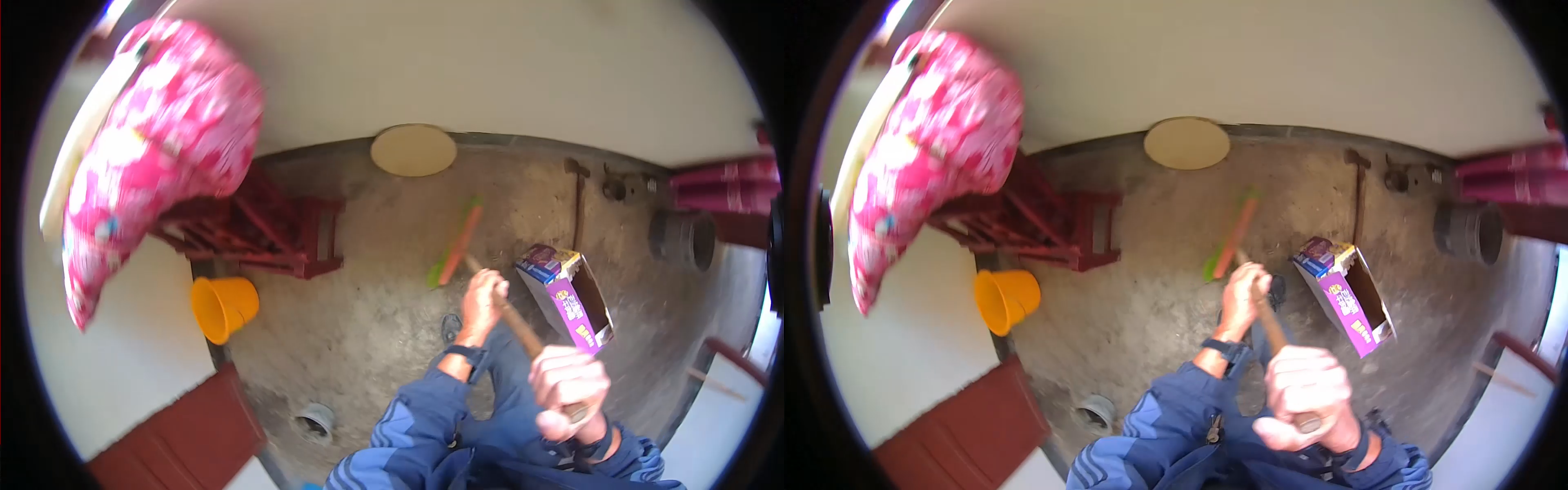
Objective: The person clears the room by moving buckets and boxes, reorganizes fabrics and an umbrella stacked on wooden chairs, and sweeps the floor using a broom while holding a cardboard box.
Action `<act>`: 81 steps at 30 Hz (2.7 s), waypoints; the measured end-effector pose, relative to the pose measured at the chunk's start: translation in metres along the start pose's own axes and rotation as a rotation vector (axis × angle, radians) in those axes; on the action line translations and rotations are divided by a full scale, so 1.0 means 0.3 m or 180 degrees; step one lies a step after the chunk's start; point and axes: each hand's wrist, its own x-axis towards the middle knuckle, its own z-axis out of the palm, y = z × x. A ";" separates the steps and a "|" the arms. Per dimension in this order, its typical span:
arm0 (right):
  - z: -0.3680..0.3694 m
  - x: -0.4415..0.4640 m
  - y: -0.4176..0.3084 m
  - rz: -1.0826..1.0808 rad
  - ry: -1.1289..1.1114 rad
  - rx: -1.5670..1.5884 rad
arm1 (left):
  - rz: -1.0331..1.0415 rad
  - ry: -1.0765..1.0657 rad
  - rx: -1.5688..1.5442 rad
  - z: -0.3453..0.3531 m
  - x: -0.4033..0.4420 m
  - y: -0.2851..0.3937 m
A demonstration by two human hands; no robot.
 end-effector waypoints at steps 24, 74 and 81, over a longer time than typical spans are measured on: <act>-0.366 -0.294 0.354 0.0210 0.3586 -0.0367 | 0.1502 -0.1259 0.3514 -0.312 1.511 -0.858; -0.229 -0.205 0.467 0.0857 0.4281 -0.0659 | -0.0618 -0.2495 0.4861 -1.125 1.413 -1.258; -0.272 -0.121 0.266 0.0243 0.3582 -0.0272 | 0.0334 -0.2986 0.1080 -0.284 0.739 -0.439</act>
